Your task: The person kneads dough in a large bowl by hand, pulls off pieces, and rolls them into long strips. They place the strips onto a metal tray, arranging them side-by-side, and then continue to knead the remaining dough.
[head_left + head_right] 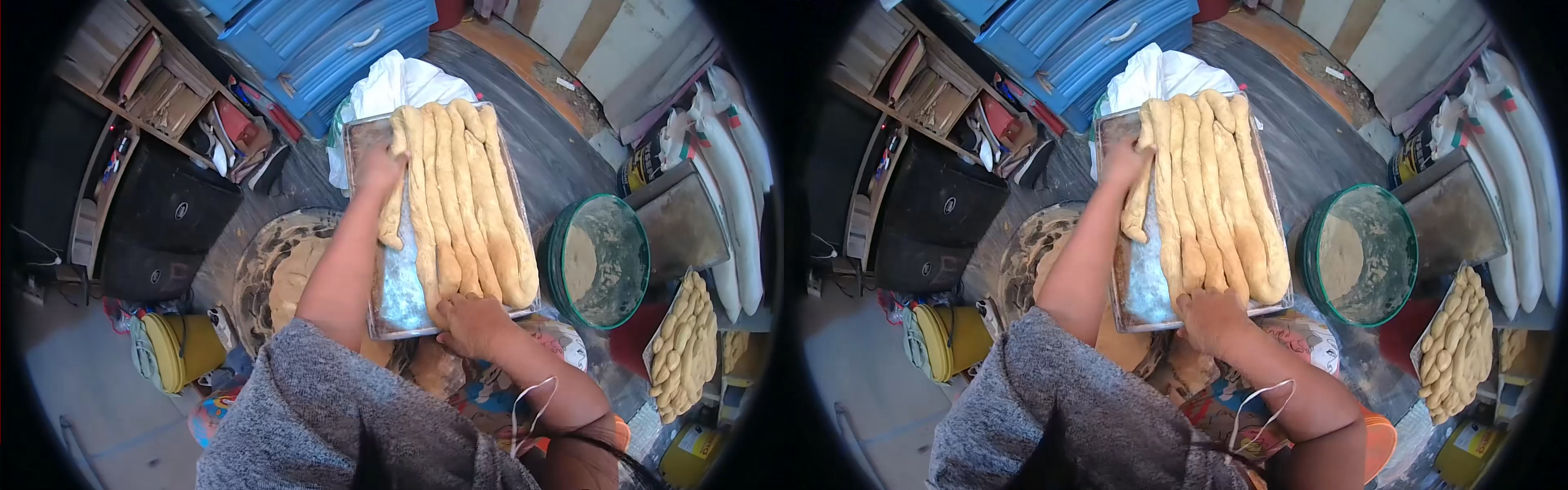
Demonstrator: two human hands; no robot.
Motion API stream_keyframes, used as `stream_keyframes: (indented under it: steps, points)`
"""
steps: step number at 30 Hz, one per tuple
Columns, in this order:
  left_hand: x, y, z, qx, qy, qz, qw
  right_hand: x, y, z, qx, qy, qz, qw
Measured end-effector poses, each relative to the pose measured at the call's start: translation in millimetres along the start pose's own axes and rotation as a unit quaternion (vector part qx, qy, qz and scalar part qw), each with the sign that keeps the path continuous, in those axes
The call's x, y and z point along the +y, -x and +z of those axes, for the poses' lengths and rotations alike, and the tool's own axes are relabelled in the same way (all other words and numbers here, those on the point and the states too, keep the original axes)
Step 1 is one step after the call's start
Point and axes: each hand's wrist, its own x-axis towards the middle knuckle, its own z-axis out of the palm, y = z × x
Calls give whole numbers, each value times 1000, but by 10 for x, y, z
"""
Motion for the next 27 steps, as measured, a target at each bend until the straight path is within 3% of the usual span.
stream_keyframes:
  steps: [3, 5, 9, 11, 14, 17, 18, 19, 21, 25, 27]
  points:
    - [158, 275, 44, 38, -39, 48, 997, -18, -2, -23, -24, -7, 4, 1000]
    - [-36, 236, 191, 139, 100, 23, 985, -19, 0, -51, -13, -12, -5, 1000]
    - [-93, 333, 322, 166, 186, -57, 967, -36, 51, -95, 9, -20, -15, 1000]
    - [209, 426, 249, 101, 112, 7, 988, -33, 84, -108, 47, -18, -34, 998]
    - [262, 220, 241, 25, 114, 59, 991, -46, 135, -127, 63, -34, -36, 997]
    - [169, 225, 114, -15, 210, 67, 975, -68, 160, -107, 83, -40, -46, 995]
    - [171, 362, -41, -16, 127, 53, 990, -69, 158, -113, 83, -39, -52, 994]
    - [129, 546, -103, -11, 124, 52, 991, -64, 147, -130, 73, -41, -45, 995]
    - [51, 973, -202, -16, 311, -21, 950, -46, 133, -151, 65, -43, -42, 996]
    - [-14, 1757, 125, -93, 377, 52, 920, -49, 70, -162, 46, -36, 2, 998]
    - [-4, 1847, 65, -79, 372, 43, 924, -78, 37, -139, 17, -26, 9, 999]
